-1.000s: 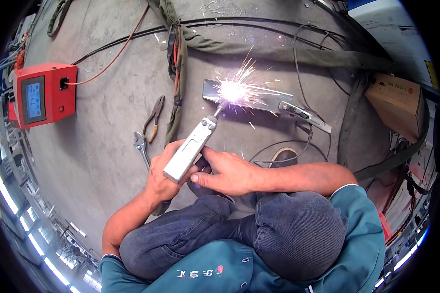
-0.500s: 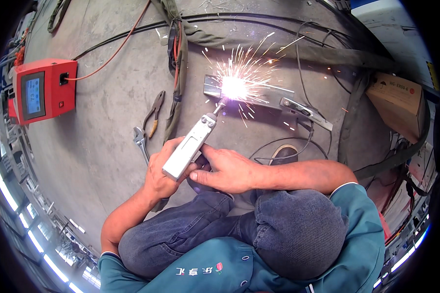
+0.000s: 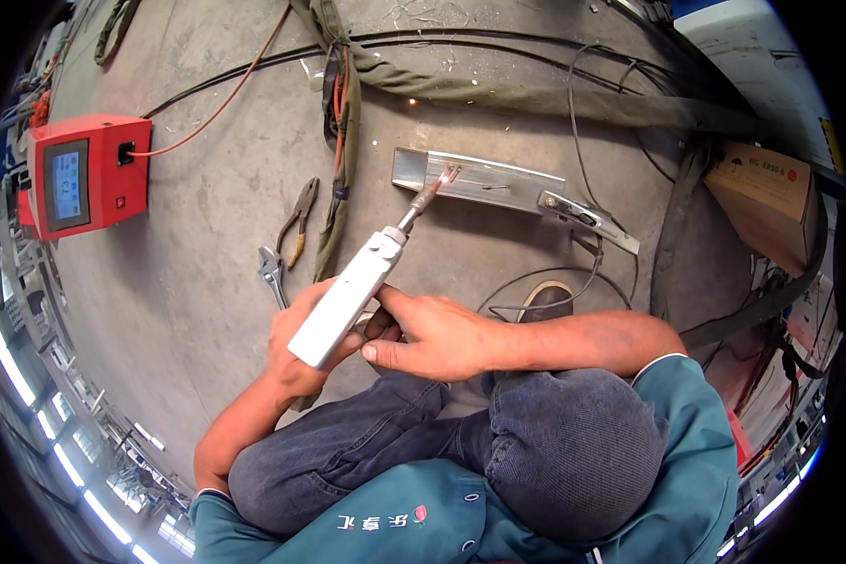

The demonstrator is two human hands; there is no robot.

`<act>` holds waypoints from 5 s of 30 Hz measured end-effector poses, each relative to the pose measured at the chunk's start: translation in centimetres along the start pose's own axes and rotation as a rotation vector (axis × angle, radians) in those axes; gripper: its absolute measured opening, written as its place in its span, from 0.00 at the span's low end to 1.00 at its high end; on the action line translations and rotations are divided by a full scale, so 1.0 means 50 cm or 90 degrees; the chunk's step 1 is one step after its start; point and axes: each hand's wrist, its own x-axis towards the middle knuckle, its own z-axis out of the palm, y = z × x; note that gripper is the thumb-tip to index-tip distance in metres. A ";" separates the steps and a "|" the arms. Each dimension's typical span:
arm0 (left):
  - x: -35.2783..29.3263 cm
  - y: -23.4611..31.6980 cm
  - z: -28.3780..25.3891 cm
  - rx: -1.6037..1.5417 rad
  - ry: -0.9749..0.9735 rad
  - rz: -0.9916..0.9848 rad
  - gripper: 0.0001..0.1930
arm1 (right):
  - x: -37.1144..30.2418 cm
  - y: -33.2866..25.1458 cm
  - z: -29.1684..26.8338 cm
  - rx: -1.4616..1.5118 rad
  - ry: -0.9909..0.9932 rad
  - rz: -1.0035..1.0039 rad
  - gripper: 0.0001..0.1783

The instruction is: The person assembles a welding torch by inserting a tungsten electrode and tightening it with a wrench. They then perform a short test weld on a metal bar, producing sparks, and adjust settings on a nearby welding machine.

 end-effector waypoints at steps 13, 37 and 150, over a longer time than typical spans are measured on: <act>-0.025 -0.033 -0.017 -0.111 0.079 -0.014 0.33 | -0.012 0.018 0.006 -0.180 -0.221 -0.055 0.37; 0.061 0.019 0.044 -0.121 -0.077 -0.029 0.30 | -0.012 0.022 -0.009 -0.092 -0.159 0.030 0.34; -0.034 -0.053 -0.040 -0.219 0.180 -0.138 0.30 | -0.027 0.030 -0.011 -0.236 -0.294 0.004 0.38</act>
